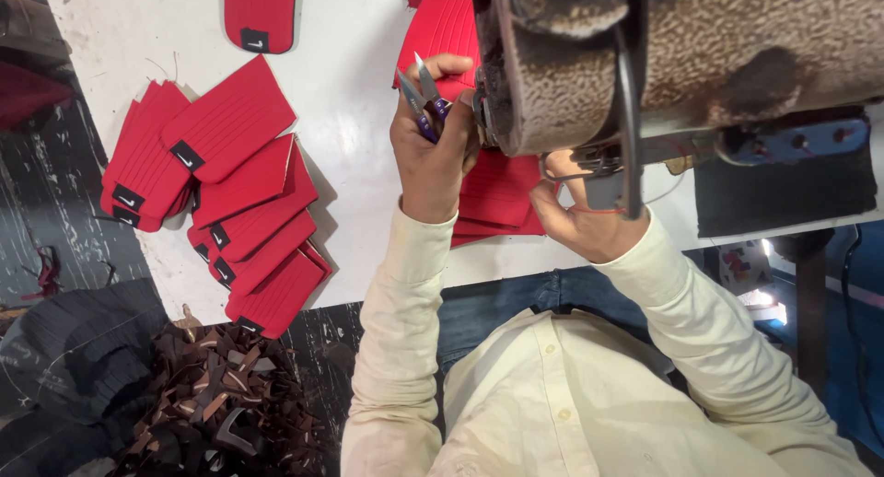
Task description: Sewing and trimming red shoe upper components using an industrial sewing machine.
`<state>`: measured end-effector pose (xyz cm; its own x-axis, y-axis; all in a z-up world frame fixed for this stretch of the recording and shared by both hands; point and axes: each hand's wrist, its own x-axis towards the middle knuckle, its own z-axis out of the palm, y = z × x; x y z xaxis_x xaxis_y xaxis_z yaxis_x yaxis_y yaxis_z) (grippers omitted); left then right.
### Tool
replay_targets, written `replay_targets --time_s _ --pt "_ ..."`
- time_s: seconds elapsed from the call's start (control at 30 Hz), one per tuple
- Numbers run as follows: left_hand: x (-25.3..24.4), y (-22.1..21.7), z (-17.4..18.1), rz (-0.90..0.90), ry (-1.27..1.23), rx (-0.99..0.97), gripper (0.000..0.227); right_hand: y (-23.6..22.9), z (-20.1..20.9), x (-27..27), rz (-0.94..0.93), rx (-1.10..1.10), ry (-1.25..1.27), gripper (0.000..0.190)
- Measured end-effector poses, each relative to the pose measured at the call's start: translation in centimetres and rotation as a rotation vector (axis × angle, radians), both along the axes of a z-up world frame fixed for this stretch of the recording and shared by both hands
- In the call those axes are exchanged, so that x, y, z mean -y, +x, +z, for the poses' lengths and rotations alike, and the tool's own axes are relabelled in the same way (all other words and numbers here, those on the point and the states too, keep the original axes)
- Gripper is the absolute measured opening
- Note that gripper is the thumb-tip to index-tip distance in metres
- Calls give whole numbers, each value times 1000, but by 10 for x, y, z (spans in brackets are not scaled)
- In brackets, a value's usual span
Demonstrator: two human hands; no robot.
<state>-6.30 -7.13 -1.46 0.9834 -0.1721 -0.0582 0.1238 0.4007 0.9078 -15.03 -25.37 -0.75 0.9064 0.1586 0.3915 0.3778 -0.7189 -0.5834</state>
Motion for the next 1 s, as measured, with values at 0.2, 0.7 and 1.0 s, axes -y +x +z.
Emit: replay_targets --time_s 0.2,0.7,1.0 --pt "-2 4 14 33 36 -57 24 -1 1 -2 15 175 -326 23" --pt "-6 -125 34 229 298 -195 31 -1 2 -12 -43 -54 0 34" --pt "21 -124 24 290 262 -171 31 0 -11 4 -4 13 -81 31"
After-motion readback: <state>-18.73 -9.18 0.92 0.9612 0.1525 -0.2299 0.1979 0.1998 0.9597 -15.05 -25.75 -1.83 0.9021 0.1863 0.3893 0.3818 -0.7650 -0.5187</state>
